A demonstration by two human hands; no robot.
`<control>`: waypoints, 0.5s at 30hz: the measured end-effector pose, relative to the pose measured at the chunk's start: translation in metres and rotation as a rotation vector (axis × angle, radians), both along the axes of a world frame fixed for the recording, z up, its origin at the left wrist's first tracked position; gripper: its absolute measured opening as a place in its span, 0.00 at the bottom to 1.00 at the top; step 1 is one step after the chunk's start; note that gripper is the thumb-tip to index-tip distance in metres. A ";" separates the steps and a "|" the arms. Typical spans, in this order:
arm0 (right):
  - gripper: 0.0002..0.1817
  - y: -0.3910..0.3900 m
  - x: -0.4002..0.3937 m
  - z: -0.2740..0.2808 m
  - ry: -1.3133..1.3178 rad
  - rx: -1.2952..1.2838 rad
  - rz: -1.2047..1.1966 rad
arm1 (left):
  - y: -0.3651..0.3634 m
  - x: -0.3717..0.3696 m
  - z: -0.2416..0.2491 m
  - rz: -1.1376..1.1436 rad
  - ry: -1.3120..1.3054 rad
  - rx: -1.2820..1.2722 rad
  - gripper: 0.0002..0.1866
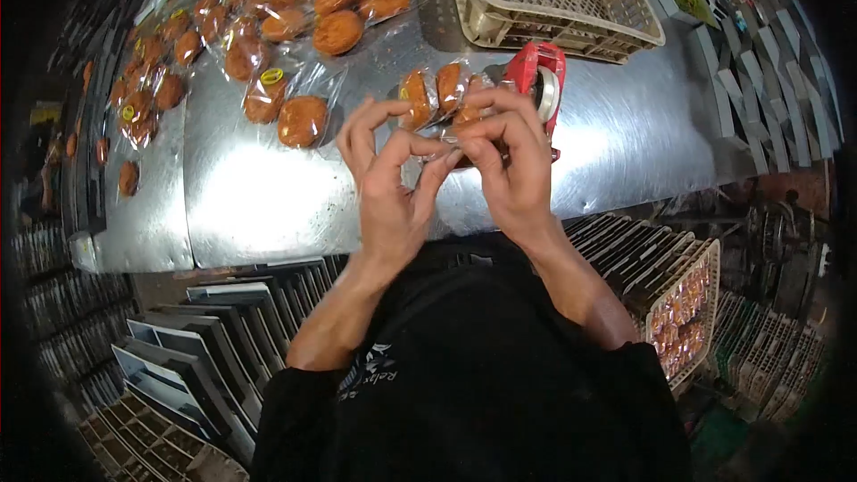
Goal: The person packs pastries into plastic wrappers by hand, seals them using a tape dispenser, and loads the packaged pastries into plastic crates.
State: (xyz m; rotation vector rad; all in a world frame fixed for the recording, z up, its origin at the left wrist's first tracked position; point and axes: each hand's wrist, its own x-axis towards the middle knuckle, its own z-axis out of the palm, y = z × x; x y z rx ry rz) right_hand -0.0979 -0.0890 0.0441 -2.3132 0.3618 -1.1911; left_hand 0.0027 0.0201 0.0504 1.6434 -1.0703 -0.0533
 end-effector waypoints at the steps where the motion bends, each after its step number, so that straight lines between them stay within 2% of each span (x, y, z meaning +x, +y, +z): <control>1: 0.04 0.002 0.001 -0.008 -0.126 0.485 0.047 | -0.008 -0.006 -0.011 0.044 -0.034 0.001 0.07; 2: 0.03 0.008 0.001 -0.015 -0.255 0.972 0.095 | -0.017 -0.012 -0.021 0.089 -0.067 0.002 0.07; 4: 0.02 0.014 -0.001 -0.017 -0.276 0.961 -0.016 | -0.036 -0.022 -0.039 0.083 0.887 -0.170 0.11; 5: 0.06 0.013 -0.004 -0.011 -0.397 1.050 -0.025 | -0.048 -0.026 -0.037 0.047 0.887 -0.391 0.16; 6: 0.09 0.011 -0.008 -0.009 -0.522 1.135 -0.035 | -0.051 -0.029 -0.039 0.027 0.894 -0.377 0.16; 7: 0.14 0.001 -0.023 -0.018 -0.401 0.907 -0.171 | -0.051 -0.028 -0.040 -0.024 0.868 -0.369 0.17; 8: 0.13 -0.007 -0.043 -0.022 -0.270 0.924 -0.344 | -0.048 -0.026 -0.039 -0.071 0.841 -0.361 0.19; 10: 0.14 -0.034 -0.078 -0.068 0.205 0.317 -0.615 | -0.042 -0.023 -0.038 -0.085 0.872 -0.330 0.19; 11: 0.14 -0.041 -0.076 -0.081 0.203 0.314 -0.626 | -0.040 -0.020 -0.040 -0.090 0.852 -0.304 0.18; 13: 0.17 -0.052 -0.071 -0.097 0.184 0.741 -0.669 | -0.040 -0.018 -0.038 -0.100 0.826 -0.278 0.17; 15: 0.18 -0.052 -0.061 -0.079 0.118 0.734 -0.657 | -0.036 -0.015 -0.043 -0.092 0.810 -0.260 0.17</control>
